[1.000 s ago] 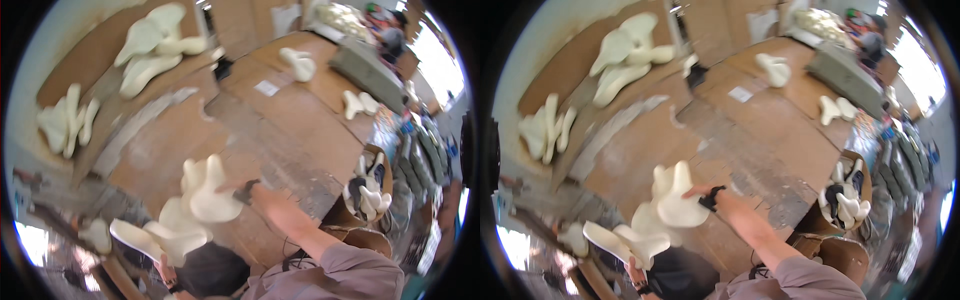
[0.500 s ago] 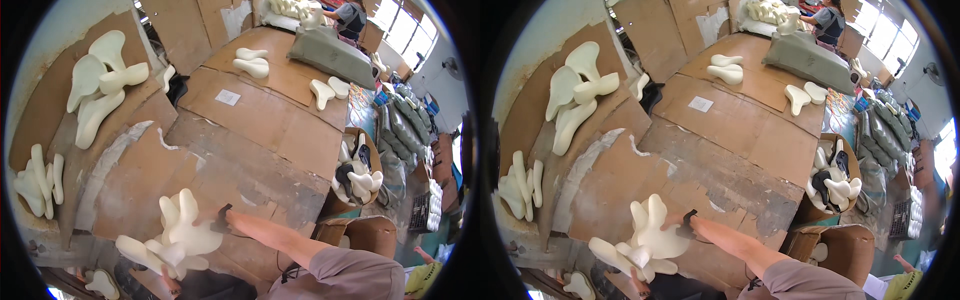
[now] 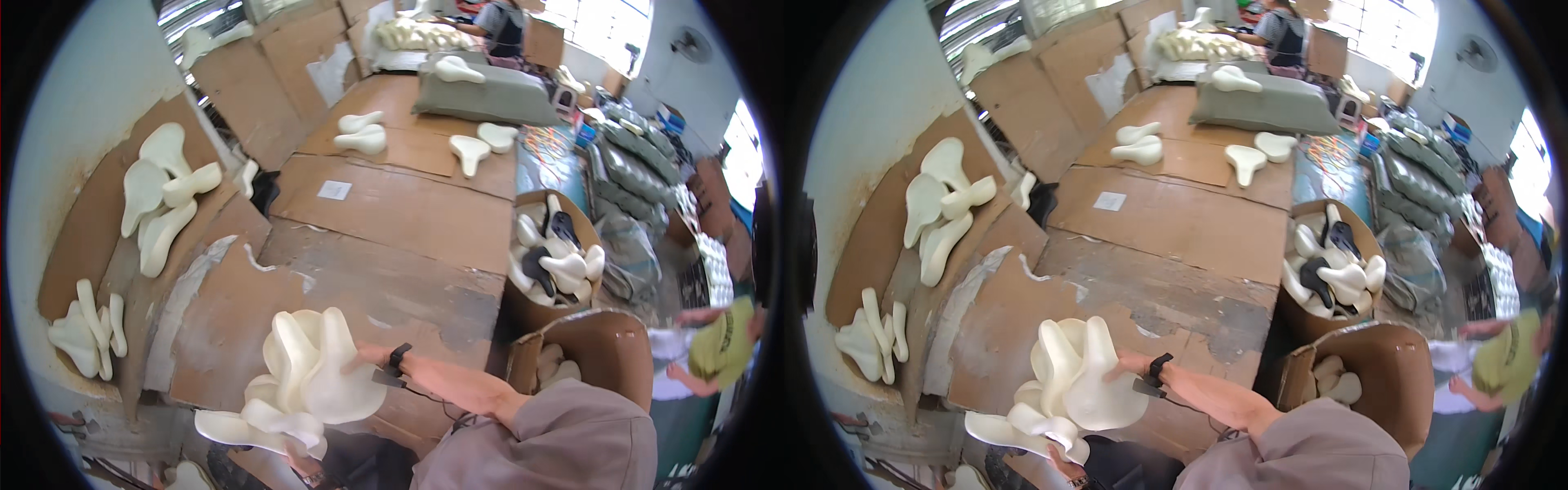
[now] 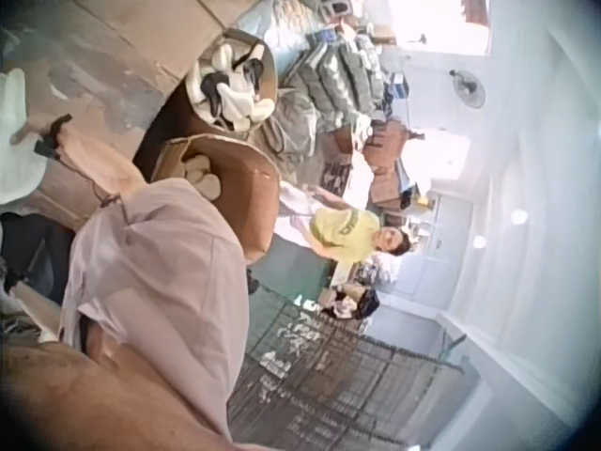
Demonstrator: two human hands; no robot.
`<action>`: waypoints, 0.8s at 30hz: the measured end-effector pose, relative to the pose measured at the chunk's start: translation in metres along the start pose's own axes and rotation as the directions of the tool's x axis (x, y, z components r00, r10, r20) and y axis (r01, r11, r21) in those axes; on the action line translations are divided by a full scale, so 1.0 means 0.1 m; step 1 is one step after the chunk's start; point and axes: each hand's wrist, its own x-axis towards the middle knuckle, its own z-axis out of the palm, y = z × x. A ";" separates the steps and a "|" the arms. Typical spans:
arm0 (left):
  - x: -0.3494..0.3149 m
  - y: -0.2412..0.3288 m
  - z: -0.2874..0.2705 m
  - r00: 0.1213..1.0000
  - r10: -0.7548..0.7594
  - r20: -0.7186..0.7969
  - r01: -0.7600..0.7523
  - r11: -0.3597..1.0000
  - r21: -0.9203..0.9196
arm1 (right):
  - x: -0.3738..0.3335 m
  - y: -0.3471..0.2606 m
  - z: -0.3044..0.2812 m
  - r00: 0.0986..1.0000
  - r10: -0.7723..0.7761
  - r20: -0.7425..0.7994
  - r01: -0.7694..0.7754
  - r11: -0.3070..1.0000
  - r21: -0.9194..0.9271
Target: The person places a black seat cushion onto a cardboard workbench and smooths it down. They then pick up a white foam insert from a pile and place it on the bench. The person uses a handheld pneumatic tool to apply adhesive or sealant to the edges of the black cushion. Finally, they pick up a dark fabric cover from a wire basket and place it on the bench.
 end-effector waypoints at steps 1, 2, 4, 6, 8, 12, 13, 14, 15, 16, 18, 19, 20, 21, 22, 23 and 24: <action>-0.09 0.06 0.08 0.998 0.011 0.059 -0.011 1.000 0.009 | -0.18 -0.01 -0.04 1.000 -0.027 -0.008 0.027 1.000 0.015; -0.17 0.15 0.15 0.992 0.027 0.121 -0.029 0.999 0.016 | -0.35 -0.04 -0.06 0.998 -0.061 -0.013 0.062 0.998 0.029; -0.39 0.29 0.43 0.974 0.000 0.228 -0.020 0.996 0.086 | -0.88 -0.07 -0.16 0.986 -0.106 -0.131 0.119 0.989 0.093; -0.61 0.46 0.71 0.953 0.033 0.302 -0.082 0.985 0.149 | -1.38 -0.18 -0.13 0.959 -0.154 -0.239 0.194 0.969 0.154; -0.67 0.40 0.93 0.901 0.101 0.422 -0.178 0.973 0.146 | -2.04 -0.21 -0.12 0.897 -0.198 -0.396 0.299 0.930 0.213; -1.32 0.36 2.04 0.548 -0.130 0.827 -0.286 0.899 0.330 | -3.53 0.59 -0.42 0.716 -0.209 -0.666 0.449 0.869 0.210; -1.76 0.45 2.50 0.396 -0.266 0.879 -0.277 0.878 0.390 | -3.95 0.87 -0.33 0.636 -0.179 -0.751 0.484 0.850 0.207; -2.17 0.53 2.85 0.257 -0.379 0.889 -0.298 0.844 0.446 | -4.23 1.14 -0.28 0.568 -0.144 -0.810 0.516 0.829 0.215; -2.51 0.40 3.04 0.139 -0.303 0.943 -0.357 0.873 0.333 | -4.57 1.41 -0.22 0.468 -0.098 -0.878 0.543 0.816 0.198; -2.85 0.33 3.23 -0.053 -0.210 0.976 -0.563 0.814 0.144 | -4.87 1.68 -0.15 0.348 -0.041 -0.937 0.561 0.810 0.173; -3.56 -0.39 3.40 -0.431 -0.247 0.868 -0.628 0.772 -0.092 | -5.42 2.46 -0.11 0.023 0.130 -0.991 0.529 0.840 0.123; -3.92 -0.75 3.39 -0.488 -0.463 0.740 -0.567 0.813 0.134 | -5.69 2.89 -0.06 -0.143 0.219 -0.965 0.460 0.878 0.131; -4.23 -0.84 3.33 -0.506 -0.602 0.618 -0.716 0.692 0.089 | -5.96 3.27 0.05 -0.305 0.284 -0.909 0.394 0.907 0.151; -4.43 -1.01 3.20 -0.573 -0.584 0.575 -0.786 0.590 -0.185 | -6.15 3.60 0.19 -0.424 0.318 -0.848 0.379 0.913 0.153; -4.57 -1.22 3.05 -0.617 -0.584 0.528 -0.787 0.430 -0.443 | -6.21 3.84 0.32 -0.491 0.355 -0.796 0.428 0.894 0.134; -4.40 -1.41 3.02 -0.638 -0.536 0.554 -0.752 0.589 -0.297 | -5.90 3.78 0.32 -0.494 0.435 -0.753 0.551 0.826 0.116; -4.18 -1.52 2.97 -0.653 -0.491 0.576 -0.669 0.731 -0.135 | -5.61 3.77 0.43 -0.489 0.531 -0.692 0.663 0.742 0.101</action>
